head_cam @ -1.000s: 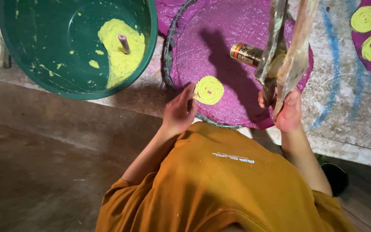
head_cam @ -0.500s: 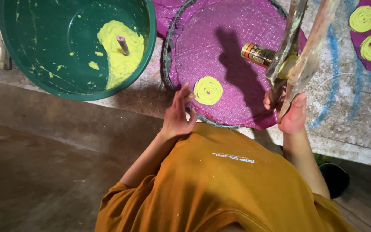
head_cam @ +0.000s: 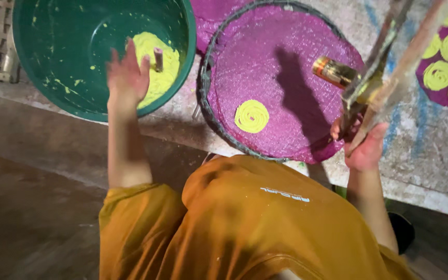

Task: The person uses a manual dough extruder to pipe yellow dough into spiral shapes onto a purple tray. They repeatedly scoop dough from a green bowl into the extruder and pipe multiple spirals, then transfer finished spirals to a woven tray.

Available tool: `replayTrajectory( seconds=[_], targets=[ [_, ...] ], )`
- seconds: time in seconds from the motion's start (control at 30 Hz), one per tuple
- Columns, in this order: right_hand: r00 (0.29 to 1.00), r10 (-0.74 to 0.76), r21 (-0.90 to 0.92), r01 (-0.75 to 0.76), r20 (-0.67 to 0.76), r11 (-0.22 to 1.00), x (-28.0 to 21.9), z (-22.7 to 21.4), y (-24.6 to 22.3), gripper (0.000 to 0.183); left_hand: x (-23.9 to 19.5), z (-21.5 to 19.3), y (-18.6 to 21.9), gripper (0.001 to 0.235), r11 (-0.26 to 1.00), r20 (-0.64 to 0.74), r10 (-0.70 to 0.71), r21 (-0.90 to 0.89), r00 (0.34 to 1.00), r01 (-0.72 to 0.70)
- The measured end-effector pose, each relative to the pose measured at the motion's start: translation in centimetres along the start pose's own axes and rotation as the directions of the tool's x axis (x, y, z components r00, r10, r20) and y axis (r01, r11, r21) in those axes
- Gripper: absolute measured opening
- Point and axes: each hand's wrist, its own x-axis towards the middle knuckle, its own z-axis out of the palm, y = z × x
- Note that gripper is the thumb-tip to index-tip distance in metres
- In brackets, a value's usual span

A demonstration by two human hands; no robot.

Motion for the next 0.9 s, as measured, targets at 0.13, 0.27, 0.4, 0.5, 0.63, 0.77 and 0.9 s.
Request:
replayTrajectory(
  seconds=[0.13,0.27,0.4,0.5,0.63,0.77,0.9],
  targets=[
    [1.0,-0.004,0.037,0.005,-0.019,0.999,-1.5,-1.1,-0.2,0.075,-6.2,-2.7,6.8,0.041,0.947,-0.44,0.11,-0.225,0.891,-0.228],
    [0.997,-0.004,0.009,0.005,-0.077,1.0,-1.1,-1.0,0.0,0.083,-9.8,0.9,15.0,0.031,0.813,-0.23,0.278,-0.46,0.933,-0.356],
    [0.976,0.211,0.28,-0.188,-0.054,0.941,-1.2,-0.9,1.1,0.092,-5.5,9.2,14.7,0.067,0.917,-0.211,0.028,-0.384,0.977,-0.109],
    [0.979,0.206,0.253,-0.199,0.0,0.947,-0.9,0.7,1.8,0.089,-3.4,13.7,11.8,0.066,0.429,0.213,-0.063,-0.876,0.975,0.219],
    [0.973,0.224,0.177,-0.23,0.054,0.957,-0.9,2.3,1.5,0.091,-8.1,16.0,11.4,0.061,0.319,0.179,-0.216,-0.916,0.96,0.243],
    [0.969,0.244,-0.084,-0.24,0.042,0.967,-0.9,2.4,0.3,0.087,-13.6,13.7,13.5,0.068,0.599,0.031,-0.273,-0.777,0.961,0.195],
    [0.942,0.312,-0.407,-0.239,0.123,0.882,0.2,2.0,-1.4,0.083,-12.8,8.8,16.1,0.087,0.872,-0.379,-0.108,-0.48,0.919,-0.096]
  ],
)
